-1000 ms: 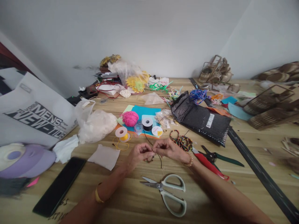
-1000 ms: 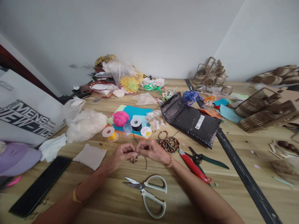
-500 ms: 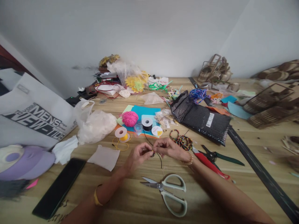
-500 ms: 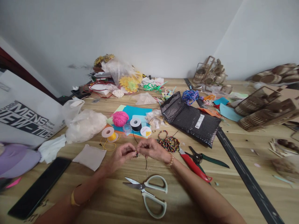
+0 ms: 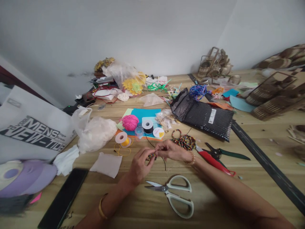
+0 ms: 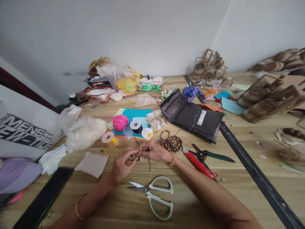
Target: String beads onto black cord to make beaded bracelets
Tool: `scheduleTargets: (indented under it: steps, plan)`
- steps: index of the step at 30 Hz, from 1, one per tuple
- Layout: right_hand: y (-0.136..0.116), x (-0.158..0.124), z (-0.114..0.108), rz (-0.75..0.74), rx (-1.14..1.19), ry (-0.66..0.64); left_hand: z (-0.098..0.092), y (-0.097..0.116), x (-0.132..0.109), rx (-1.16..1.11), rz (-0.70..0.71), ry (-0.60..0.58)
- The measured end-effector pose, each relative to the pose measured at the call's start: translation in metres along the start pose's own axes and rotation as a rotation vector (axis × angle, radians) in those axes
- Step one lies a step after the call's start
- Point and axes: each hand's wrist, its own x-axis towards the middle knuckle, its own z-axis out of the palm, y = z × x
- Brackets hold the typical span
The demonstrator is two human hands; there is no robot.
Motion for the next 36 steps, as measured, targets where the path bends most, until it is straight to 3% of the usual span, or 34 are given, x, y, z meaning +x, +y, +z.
scheduleTargets:
  steps: [7,12,20,26,31,36]
  plan:
    - [0.0,0.0,-0.001,-0.013,-0.018,-0.002,0.001,-0.005,0.0,-0.037,-0.039,0.007]
    - [-0.003,-0.002,-0.002,-0.059,-0.038,-0.016,-0.001,-0.002,0.002,-0.047,-0.07,-0.06]
    - [0.002,0.0,-0.009,-0.044,0.064,-0.095,-0.011,0.003,0.011,-0.335,-0.386,-0.278]
    - [0.007,0.003,-0.01,-0.016,0.151,-0.089,-0.009,-0.004,0.01,-0.534,-0.492,-0.253]
    - [0.009,0.003,-0.01,0.001,0.182,-0.099,-0.009,-0.003,0.011,-0.492,-0.471,-0.228]
    - [0.007,0.004,-0.009,0.004,0.17,-0.106,-0.009,-0.002,0.011,-0.515,-0.537,-0.254]
